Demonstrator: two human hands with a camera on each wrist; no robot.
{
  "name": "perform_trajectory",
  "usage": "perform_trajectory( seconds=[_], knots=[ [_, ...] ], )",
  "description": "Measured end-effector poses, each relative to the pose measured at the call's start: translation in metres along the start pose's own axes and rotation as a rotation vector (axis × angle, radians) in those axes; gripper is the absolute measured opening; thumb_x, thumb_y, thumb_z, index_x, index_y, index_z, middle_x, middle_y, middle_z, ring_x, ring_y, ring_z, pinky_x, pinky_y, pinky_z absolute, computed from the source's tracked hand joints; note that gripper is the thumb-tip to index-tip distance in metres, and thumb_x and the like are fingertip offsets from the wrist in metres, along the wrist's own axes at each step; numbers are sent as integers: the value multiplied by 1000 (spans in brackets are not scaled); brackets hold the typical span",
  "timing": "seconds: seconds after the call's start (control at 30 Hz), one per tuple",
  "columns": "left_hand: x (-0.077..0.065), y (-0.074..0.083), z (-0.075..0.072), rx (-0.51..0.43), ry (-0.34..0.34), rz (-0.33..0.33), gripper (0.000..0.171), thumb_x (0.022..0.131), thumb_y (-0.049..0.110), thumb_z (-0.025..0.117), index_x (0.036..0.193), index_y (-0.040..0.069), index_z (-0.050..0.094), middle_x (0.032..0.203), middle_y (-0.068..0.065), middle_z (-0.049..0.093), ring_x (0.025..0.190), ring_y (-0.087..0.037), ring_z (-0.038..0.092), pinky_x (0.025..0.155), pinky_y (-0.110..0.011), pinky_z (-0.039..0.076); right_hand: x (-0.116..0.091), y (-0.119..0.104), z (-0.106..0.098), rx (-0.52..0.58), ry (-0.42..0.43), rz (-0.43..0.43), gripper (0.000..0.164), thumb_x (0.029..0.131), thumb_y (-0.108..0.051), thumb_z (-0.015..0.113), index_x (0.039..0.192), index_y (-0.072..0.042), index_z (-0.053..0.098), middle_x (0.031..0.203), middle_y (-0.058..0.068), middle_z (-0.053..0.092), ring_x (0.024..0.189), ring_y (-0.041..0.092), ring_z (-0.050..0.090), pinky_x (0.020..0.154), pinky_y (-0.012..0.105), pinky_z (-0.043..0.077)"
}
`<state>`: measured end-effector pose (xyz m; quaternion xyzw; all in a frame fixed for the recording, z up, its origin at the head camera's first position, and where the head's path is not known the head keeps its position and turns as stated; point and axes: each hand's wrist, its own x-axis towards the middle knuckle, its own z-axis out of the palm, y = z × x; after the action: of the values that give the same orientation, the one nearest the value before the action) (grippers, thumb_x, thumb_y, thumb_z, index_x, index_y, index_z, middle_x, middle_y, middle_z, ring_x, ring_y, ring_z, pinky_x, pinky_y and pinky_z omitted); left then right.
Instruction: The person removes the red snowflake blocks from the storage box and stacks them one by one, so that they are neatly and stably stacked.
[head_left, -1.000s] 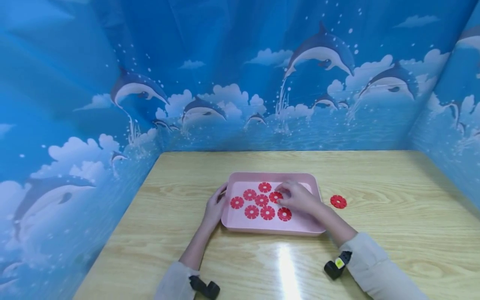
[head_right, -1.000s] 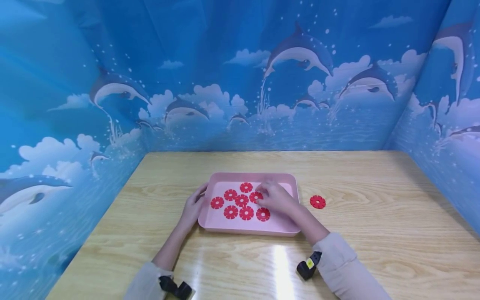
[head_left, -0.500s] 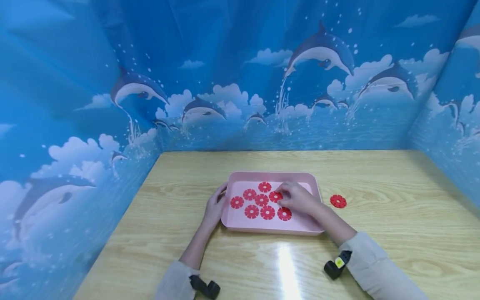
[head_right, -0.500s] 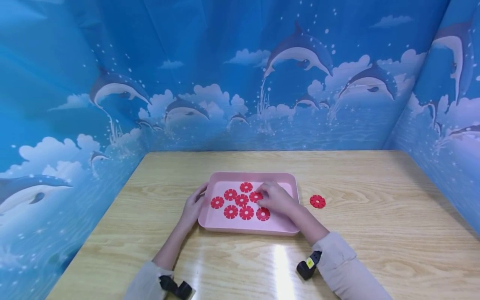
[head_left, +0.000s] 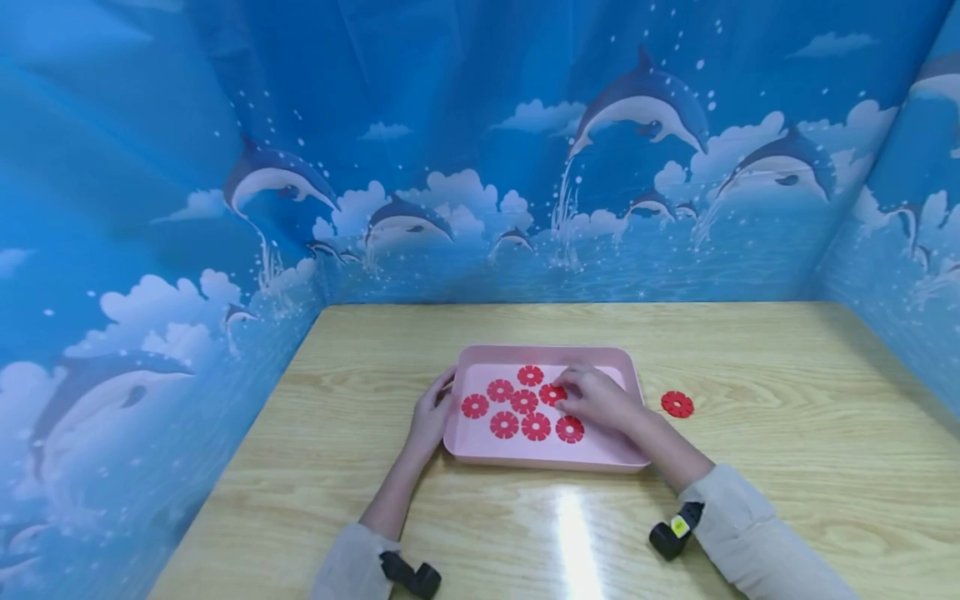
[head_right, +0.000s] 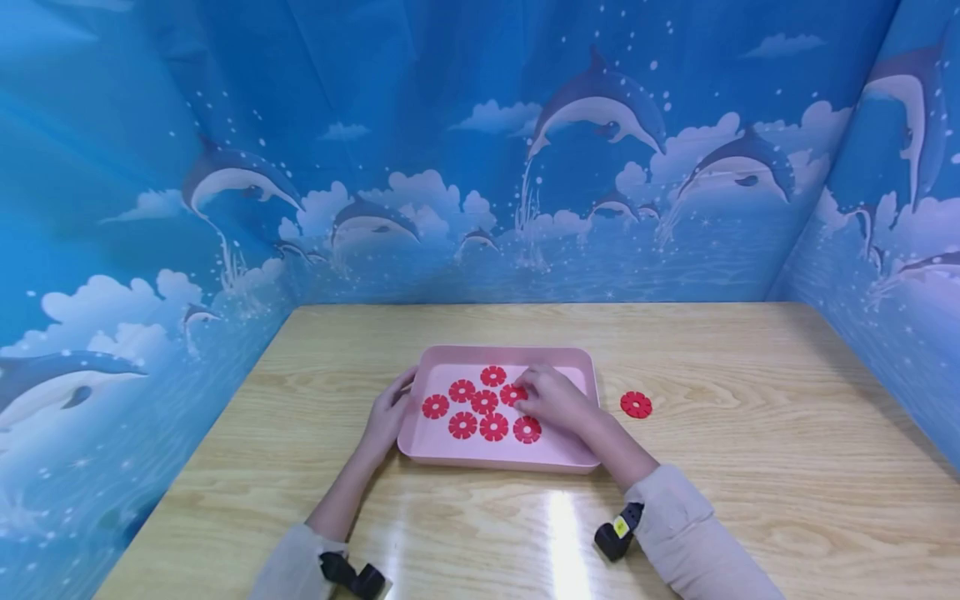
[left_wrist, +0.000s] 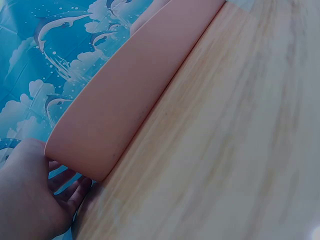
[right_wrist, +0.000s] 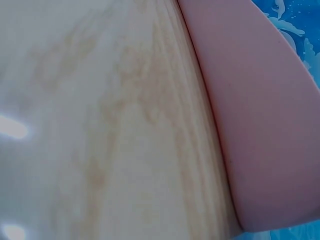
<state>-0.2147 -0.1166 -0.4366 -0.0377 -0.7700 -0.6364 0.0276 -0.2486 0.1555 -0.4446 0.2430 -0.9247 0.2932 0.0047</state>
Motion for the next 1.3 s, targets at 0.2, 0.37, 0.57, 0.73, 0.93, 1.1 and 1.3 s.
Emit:
perform_trajectory(
  seconds=[0.2,0.37,0.57,0.73,0.93,1.1,1.3],
  knots=[
    [13,-27,0,-11,1,0,43,91,-1,44,135,0,43,137,-18,41,118,-35,44,97,-40,39,0,0,-1,-8,6,18,32,78,-20,72,106,-4,66,106,8,61,104,27,54,91,42,44],
    [14,-31,2,10,20,-8,44,91,2,43,136,5,44,137,-15,42,118,-32,45,96,-39,40,0,0,-1,-29,27,20,33,77,-21,74,104,-4,67,101,6,63,99,25,55,88,40,46],
    [12,-29,3,10,26,-12,45,91,2,44,135,5,44,136,-15,43,117,-32,46,96,-40,40,-2,-3,-5,-40,76,0,31,77,-21,74,102,-3,68,100,7,63,98,26,56,86,40,47],
    [9,-23,2,-3,11,-10,44,91,1,45,135,1,43,136,-18,42,117,-35,45,96,-41,40,-8,-6,-12,22,78,10,30,78,-16,72,104,-3,66,103,10,62,95,28,60,81,39,51],
    [2,-6,2,17,16,3,43,91,-2,43,134,-4,42,134,-22,42,116,-37,45,96,-42,41,-14,-8,-22,109,77,18,31,80,-13,71,108,-2,64,107,12,60,99,31,58,81,39,51],
    [-4,6,2,16,19,-12,43,91,-3,43,134,-4,41,135,-22,41,117,-38,44,97,-43,39,-19,-7,-29,58,144,-37,31,77,-12,73,106,-2,66,105,11,61,100,30,55,84,44,49],
    [-5,7,2,24,19,-8,42,92,-1,43,133,-5,41,135,-23,41,117,-38,44,97,-42,39,-27,-3,-36,12,202,-17,34,76,-15,75,106,-1,66,108,15,59,97,30,56,83,46,49]
  ],
)
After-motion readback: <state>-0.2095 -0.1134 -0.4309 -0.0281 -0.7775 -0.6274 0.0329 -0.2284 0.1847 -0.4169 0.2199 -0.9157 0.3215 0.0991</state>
